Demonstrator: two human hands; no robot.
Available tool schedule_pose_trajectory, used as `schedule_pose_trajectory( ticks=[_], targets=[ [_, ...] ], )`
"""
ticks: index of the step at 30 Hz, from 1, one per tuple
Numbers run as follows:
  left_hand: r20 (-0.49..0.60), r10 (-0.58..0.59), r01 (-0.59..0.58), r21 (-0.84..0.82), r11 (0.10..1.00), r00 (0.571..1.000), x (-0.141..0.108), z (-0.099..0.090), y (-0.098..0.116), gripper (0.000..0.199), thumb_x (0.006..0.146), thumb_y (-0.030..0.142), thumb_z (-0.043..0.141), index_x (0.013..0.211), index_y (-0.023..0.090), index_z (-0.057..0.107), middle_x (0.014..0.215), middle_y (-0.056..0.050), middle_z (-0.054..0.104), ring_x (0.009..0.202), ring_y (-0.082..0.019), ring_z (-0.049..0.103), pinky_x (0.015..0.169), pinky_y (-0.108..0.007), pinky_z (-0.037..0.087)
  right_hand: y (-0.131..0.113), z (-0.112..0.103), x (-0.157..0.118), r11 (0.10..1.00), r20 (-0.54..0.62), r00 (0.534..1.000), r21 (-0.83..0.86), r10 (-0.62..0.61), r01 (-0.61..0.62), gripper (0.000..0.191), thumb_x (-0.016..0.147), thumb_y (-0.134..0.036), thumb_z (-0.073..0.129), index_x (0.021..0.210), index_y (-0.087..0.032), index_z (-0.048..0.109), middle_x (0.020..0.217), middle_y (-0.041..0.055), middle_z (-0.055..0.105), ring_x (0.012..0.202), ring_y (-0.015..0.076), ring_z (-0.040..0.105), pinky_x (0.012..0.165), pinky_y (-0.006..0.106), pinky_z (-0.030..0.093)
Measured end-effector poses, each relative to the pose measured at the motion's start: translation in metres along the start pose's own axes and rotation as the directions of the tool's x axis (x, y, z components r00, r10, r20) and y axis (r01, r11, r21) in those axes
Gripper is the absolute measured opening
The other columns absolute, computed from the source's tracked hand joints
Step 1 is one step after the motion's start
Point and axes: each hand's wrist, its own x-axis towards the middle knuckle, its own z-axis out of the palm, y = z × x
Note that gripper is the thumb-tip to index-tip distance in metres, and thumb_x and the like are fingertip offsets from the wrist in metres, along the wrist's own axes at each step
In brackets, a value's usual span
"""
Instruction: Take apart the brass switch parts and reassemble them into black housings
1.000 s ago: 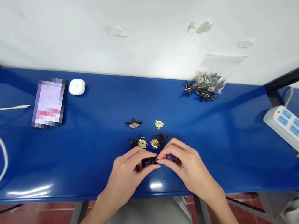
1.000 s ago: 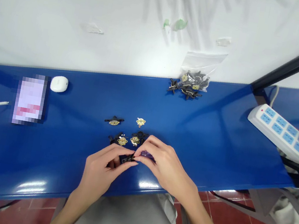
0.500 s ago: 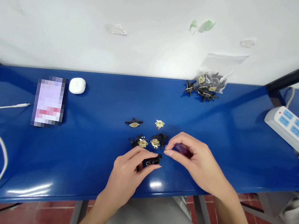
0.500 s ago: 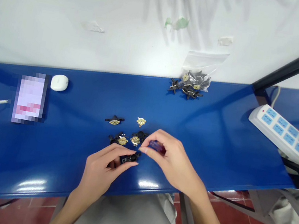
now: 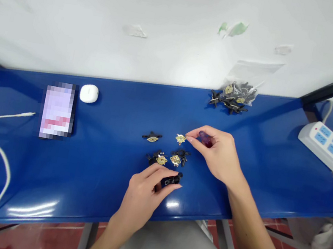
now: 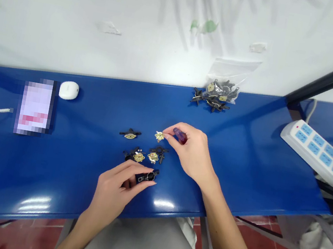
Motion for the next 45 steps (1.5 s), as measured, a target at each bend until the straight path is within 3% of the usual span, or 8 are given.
schedule_pose_trajectory(
  ticks=[11,20,30,39,42,45],
  targets=[
    [0.002,0.0,0.0,0.011,1.0,1.0,0.002,0.001,0.001,0.019,0.098,0.022,0.088,0.115,0.024,0.08,0.1,0.002,0.078,0.061,-0.008,0.057,0.062,-0.024,0.051,0.0,0.01,-0.003,0.998,0.075,0.996,-0.032,-0.054,0.057,0.014,0.109,-0.024,0.068,0.108,-0.026,0.082,0.107,0.0038,0.08,0.091,0.0207,0.072,0.083,0.035,0.053],
    [0.001,-0.003,0.003,0.013,1.0,1.0,0.003,0.0,0.002,0.02,0.098,0.022,0.088,0.116,0.025,0.08,0.1,0.002,0.077,0.06,-0.008,0.055,0.061,-0.024,0.05,0.002,0.012,-0.002,0.996,0.019,0.997,-0.062,-0.069,0.07,0.017,0.11,-0.02,0.063,0.108,-0.025,0.079,0.111,0.0055,0.081,0.103,0.0236,0.074,0.093,0.037,0.055],
    [0.007,-0.002,0.002,0.017,1.0,1.0,0.003,0.001,-0.001,0.017,0.1,0.026,0.086,0.116,0.024,0.08,0.098,0.001,0.077,0.06,-0.009,0.057,0.06,-0.025,0.05,0.003,0.019,-0.003,0.996,0.01,0.999,-0.075,-0.054,0.054,0.018,0.11,-0.02,0.064,0.108,-0.025,0.081,0.109,0.0053,0.079,0.096,0.0221,0.074,0.086,0.037,0.054],
    [0.007,-0.015,0.015,0.025,1.0,1.0,0.003,0.001,0.001,0.017,0.099,0.028,0.087,0.114,0.025,0.08,0.1,0.0,0.079,0.06,-0.009,0.061,0.062,-0.025,0.052,0.005,0.011,-0.005,0.999,-0.015,1.0,-0.028,-0.019,0.019,0.014,0.108,-0.026,0.069,0.11,-0.025,0.083,0.107,0.0053,0.073,0.089,0.0198,0.067,0.081,0.037,0.051],
    [0.005,-0.009,0.009,0.022,1.0,1.0,0.003,0.001,0.001,0.018,0.098,0.026,0.088,0.114,0.025,0.08,0.1,0.001,0.079,0.061,-0.009,0.061,0.063,-0.025,0.052,0.003,0.005,-0.007,0.999,0.046,0.999,0.029,-0.016,0.015,0.012,0.106,-0.03,0.073,0.11,-0.026,0.083,0.101,0.0028,0.073,0.082,0.0176,0.064,0.077,0.035,0.05],
    [-0.008,-0.002,0.002,0.017,1.0,1.0,0.003,0.001,0.002,0.02,0.098,0.025,0.089,0.115,0.026,0.08,0.099,0.001,0.079,0.06,-0.008,0.061,0.063,-0.025,0.053,-0.003,-0.002,-0.011,0.994,0.207,0.977,0.109,-0.04,0.018,0.006,0.101,-0.032,0.082,0.103,-0.027,0.085,0.096,0.0,0.074,0.079,0.0154,0.064,0.072,0.032,0.049]
  ],
)
